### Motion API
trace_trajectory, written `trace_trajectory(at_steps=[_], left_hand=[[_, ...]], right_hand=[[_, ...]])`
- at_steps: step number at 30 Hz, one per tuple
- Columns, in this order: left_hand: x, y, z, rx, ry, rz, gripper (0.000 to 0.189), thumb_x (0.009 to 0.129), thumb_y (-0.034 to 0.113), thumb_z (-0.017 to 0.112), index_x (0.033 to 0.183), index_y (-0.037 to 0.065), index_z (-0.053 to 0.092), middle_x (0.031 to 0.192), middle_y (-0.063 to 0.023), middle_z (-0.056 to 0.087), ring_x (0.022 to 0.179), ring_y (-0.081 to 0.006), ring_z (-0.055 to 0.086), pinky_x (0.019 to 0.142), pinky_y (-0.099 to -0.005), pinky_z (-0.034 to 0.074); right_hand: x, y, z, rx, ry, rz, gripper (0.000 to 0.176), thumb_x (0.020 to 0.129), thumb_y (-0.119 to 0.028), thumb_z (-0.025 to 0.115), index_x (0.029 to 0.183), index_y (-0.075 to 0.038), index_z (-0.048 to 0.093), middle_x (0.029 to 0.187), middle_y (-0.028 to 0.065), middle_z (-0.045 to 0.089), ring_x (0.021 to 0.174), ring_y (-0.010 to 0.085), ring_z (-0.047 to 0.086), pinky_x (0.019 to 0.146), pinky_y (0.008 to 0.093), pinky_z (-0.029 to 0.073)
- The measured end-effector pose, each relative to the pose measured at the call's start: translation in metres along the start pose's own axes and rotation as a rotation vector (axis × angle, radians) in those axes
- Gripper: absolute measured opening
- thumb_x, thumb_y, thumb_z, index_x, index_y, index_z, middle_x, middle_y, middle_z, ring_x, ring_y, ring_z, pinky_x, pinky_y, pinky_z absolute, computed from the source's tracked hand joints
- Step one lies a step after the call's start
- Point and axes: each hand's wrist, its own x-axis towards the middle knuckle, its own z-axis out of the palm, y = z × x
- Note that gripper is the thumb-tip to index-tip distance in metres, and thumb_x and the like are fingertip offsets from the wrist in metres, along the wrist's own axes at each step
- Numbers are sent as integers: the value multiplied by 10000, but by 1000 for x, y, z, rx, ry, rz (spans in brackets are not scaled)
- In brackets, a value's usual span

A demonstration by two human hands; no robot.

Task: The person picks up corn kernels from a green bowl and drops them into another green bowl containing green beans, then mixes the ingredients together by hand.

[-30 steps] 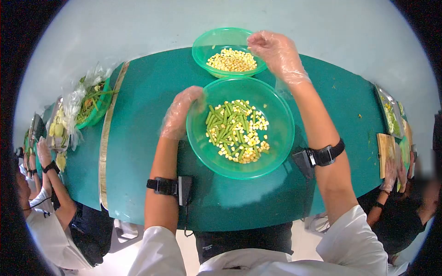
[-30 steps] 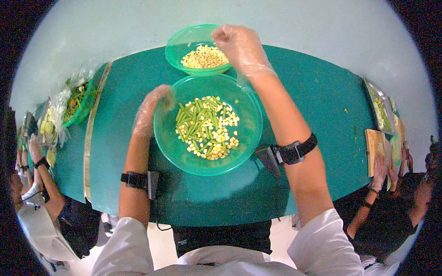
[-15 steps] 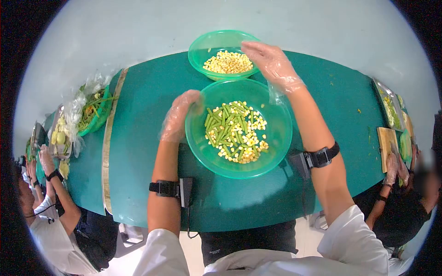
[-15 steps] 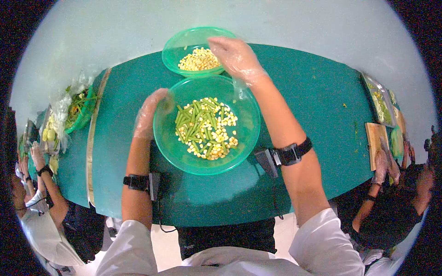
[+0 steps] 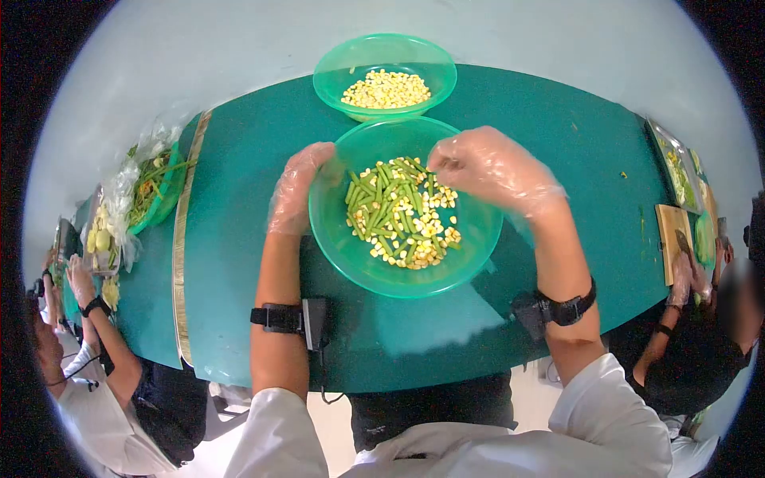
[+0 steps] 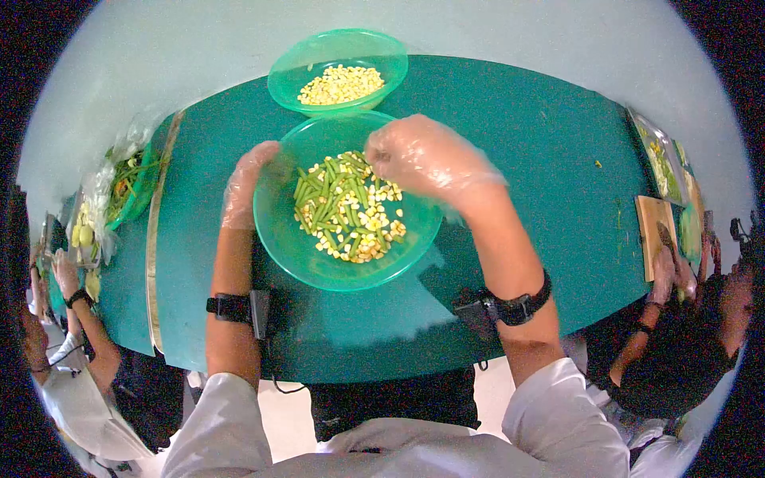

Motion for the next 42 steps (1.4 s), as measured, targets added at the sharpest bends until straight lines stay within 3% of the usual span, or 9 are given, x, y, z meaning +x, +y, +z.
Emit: trace_trajectory(at_steps=[7, 12, 16, 22, 24, 30, 34, 36, 42], left_hand=[[-12, 15, 9, 22, 29, -23, 480, 872, 394, 647, 1170, 19, 619, 1175, -101, 601, 1055, -194, 578, 943, -341, 466], [-1, 3, -4, 227, -111, 227, 369, 909, 365, 596, 1053, 29, 641, 1109, -91, 604, 996, -179, 574, 902, -320, 466], [1, 5, -5, 67, -159, 46, 357, 917, 349, 591, 1050, 21, 633, 1051, -85, 615, 959, -178, 576, 884, -325, 468], [-1, 7, -3, -17, -81, -112, 368, 914, 307, 603, 1165, 39, 619, 1277, -148, 569, 1155, -240, 553, 1003, -365, 436], [3, -8, -13, 249, -84, 112, 344, 917, 278, 595, 1200, 84, 610, 1276, -150, 578, 1155, -270, 560, 1005, -368, 442], [14, -27, -25, 507, -152, 417, 261, 924, 241, 572, 1148, 113, 611, 1186, -128, 618, 1094, -292, 584, 967, -367, 466], [7, 2, -9, 114, -219, 79, 278, 909, 313, 595, 999, 53, 635, 967, -59, 628, 891, -182, 581, 825, -324, 480], [-6, 14, 6, 41, -143, 79, 306, 900, 349, 605, 942, 48, 637, 896, -26, 599, 830, -140, 544, 773, -301, 463], [-14, 17, 10, 48, -94, 125, 343, 898, 377, 614, 1007, 53, 639, 929, -23, 596, 847, -135, 545, 784, -295, 468]], right_hand=[[0, -12, 27, -222, -182, 123, 186, 801, -109, 559, 847, 6, 697, 852, 263, 667, 811, 420, 675, 739, 490, 544], [4, -7, 49, -276, -190, 97, 180, 791, -82, 554, 838, 19, 695, 861, 276, 668, 837, 426, 679, 756, 493, 553], [4, 1, 54, -274, -177, 57, 124, 787, -138, 641, 776, -15, 635, 788, 218, 638, 791, 406, 644, 718, 494, 511], [2, -9, 31, -224, -204, 36, 147, 804, -140, 613, 792, 1, 653, 795, 239, 640, 782, 412, 649, 718, 497, 511], [1, -15, 18, -141, -253, 89, 185, 799, -137, 591, 807, 19, 691, 823, 274, 657, 791, 421, 671, 752, 500, 534], [51, -7, -11, -48, 440, 63, 262, 848, -296, 611, 845, -56, 717, 814, 223, 653, 771, 418, 642, 721, 498, 514], [54, -20, -35, -139, 493, 178, 331, 888, -358, 595, 855, -49, 711, 797, 216, 651, 762, 416, 631, 708, 473, 511], [34, -23, -38, -90, 529, 199, 346, 904, -366, 590, 864, -41, 703, 798, 222, 643, 753, 418, 617, 703, 456, 511], [-6, -27, -46, 460, 668, 151, 218, 949, -193, 582, 1014, -32, 713, 832, 98, 705, 670, 183, 641, 609, 289, 489]])
